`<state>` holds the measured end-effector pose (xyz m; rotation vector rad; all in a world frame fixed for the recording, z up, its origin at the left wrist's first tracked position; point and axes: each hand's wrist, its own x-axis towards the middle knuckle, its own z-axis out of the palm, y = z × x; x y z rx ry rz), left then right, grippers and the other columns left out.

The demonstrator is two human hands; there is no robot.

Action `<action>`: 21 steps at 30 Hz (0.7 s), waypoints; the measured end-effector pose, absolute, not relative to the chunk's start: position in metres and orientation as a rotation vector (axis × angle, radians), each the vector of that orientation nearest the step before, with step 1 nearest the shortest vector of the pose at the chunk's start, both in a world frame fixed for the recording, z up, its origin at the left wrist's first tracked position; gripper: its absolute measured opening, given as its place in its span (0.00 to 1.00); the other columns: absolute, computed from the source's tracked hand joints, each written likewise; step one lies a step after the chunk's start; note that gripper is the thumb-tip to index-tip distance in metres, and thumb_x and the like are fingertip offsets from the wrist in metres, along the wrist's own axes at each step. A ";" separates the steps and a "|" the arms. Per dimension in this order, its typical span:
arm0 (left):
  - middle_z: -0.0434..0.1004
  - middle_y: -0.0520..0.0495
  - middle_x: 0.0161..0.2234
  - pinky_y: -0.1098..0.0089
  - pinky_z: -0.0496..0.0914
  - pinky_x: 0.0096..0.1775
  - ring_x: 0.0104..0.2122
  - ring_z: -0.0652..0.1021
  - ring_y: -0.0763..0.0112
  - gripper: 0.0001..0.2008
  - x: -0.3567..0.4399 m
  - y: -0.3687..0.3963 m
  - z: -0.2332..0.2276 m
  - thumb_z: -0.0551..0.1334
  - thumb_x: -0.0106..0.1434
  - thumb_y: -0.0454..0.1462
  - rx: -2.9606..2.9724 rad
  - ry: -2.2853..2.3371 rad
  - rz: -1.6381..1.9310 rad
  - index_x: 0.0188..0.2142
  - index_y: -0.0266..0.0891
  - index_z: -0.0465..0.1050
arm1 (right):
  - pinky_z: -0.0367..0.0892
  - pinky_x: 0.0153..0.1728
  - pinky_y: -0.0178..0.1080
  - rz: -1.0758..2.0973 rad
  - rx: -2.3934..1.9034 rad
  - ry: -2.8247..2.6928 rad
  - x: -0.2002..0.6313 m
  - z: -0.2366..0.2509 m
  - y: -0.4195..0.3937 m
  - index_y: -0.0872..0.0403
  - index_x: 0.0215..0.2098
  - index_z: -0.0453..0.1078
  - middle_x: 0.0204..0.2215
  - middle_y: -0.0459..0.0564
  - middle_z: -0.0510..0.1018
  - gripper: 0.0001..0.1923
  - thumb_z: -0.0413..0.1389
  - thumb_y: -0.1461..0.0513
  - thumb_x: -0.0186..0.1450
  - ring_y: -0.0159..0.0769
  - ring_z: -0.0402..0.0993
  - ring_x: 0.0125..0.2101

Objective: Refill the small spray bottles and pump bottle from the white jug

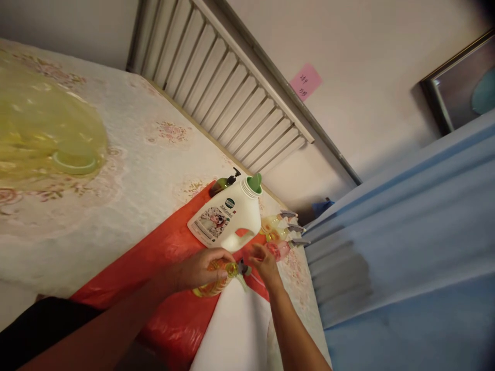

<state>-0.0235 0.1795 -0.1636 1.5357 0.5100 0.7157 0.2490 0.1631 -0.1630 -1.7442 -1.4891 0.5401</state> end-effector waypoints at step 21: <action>0.78 0.48 0.47 0.64 0.69 0.50 0.48 0.76 0.58 0.16 -0.023 0.178 -0.164 0.62 0.57 0.39 1.559 0.537 0.708 0.46 0.41 0.74 | 0.63 0.28 0.37 0.344 -1.878 -1.479 0.252 -0.151 0.124 0.53 0.26 0.76 0.20 0.44 0.75 0.04 0.60 0.63 0.50 0.36 0.66 0.23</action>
